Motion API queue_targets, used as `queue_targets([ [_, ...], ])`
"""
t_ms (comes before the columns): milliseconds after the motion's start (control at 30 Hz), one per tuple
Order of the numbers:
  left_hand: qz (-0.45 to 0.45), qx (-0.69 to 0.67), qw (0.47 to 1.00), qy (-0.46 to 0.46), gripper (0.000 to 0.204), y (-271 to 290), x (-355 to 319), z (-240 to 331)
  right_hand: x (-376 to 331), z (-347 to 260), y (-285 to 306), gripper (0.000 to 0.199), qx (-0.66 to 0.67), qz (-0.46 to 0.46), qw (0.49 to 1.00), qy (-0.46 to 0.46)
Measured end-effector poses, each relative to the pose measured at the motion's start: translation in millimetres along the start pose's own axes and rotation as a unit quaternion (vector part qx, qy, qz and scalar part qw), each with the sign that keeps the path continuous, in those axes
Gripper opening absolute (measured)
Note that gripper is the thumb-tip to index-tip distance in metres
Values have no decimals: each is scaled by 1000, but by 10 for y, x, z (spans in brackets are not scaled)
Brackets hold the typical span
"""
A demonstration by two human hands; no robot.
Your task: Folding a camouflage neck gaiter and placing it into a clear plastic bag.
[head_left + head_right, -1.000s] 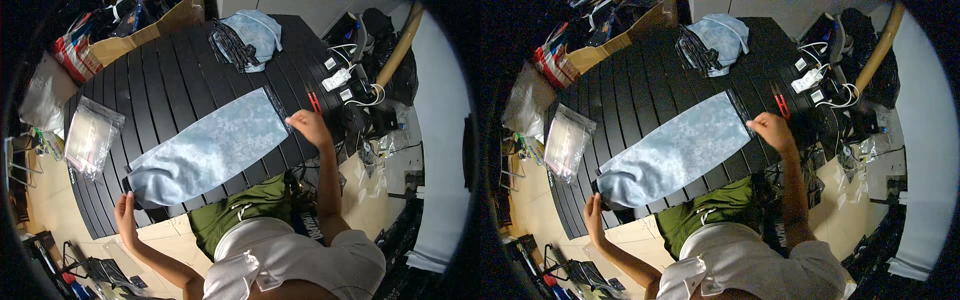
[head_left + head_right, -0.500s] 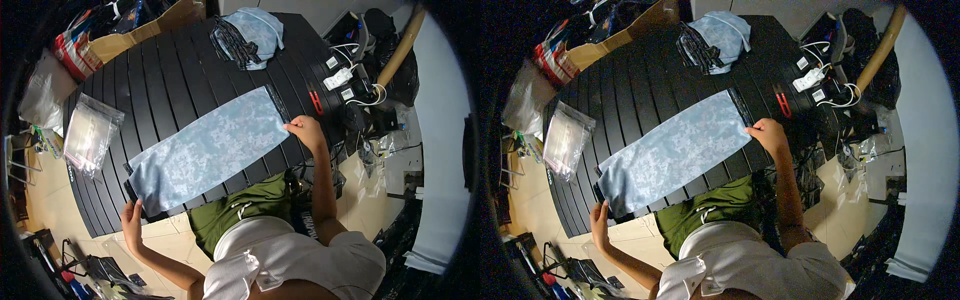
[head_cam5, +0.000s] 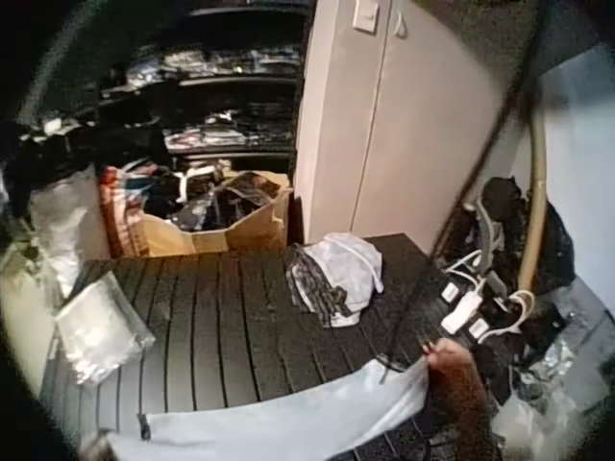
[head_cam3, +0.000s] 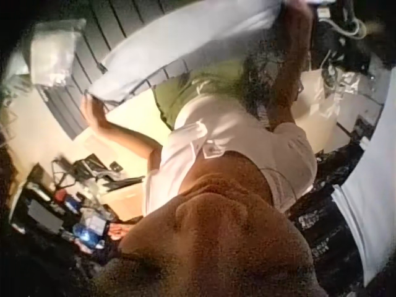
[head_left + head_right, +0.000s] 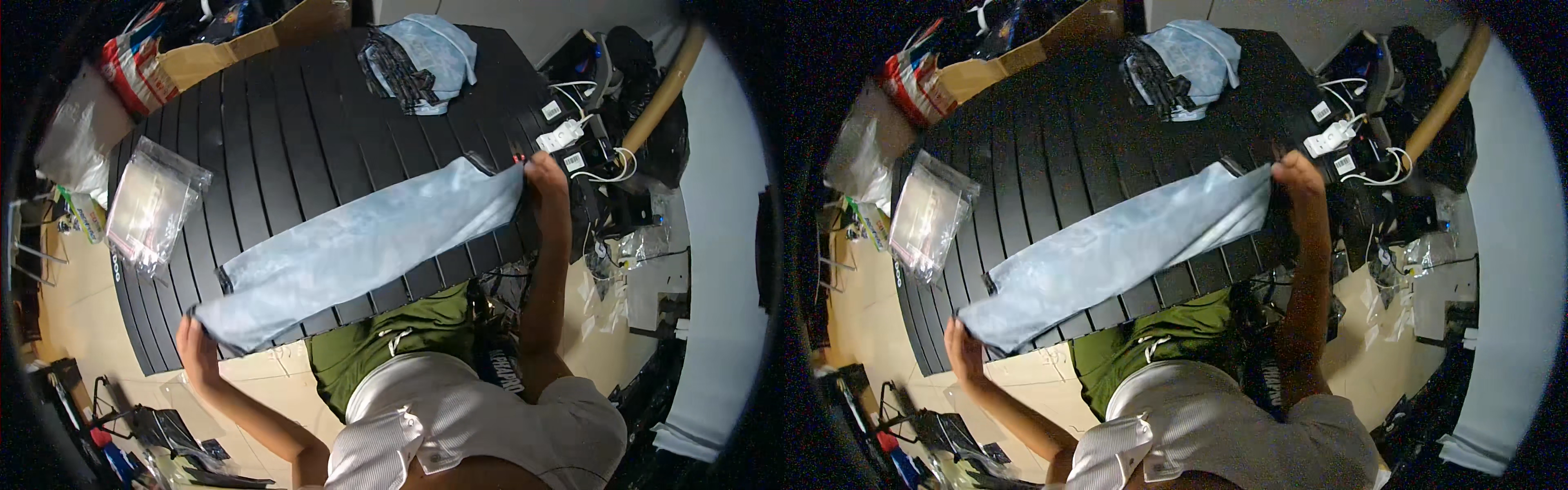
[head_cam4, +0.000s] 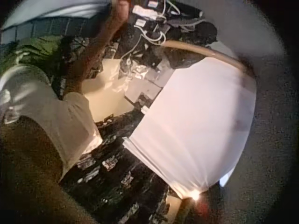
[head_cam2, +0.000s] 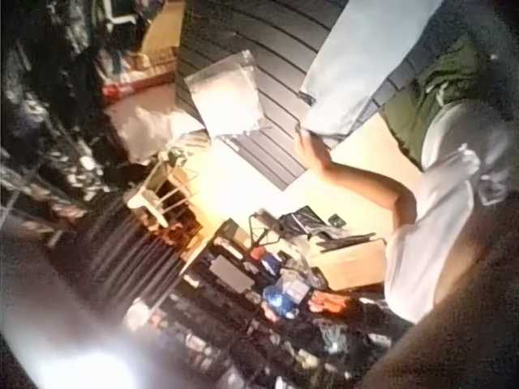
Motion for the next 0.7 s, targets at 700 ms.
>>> queue_targets([
  [700, -56, 135, 980, 137, 31, -150, 64, -446, -195, 329, -595, 73, -132, -202, 954, -177],
])
Point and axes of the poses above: each hand's wrist, its own x-axis towards the middle knuckle, its own y-axis out of the back of the hand, z = x × y, the point moved 9 cm from there along x, towards the middle knuckle, and after that the axes turned 8 degrees about -y, right-handed, at the moved point
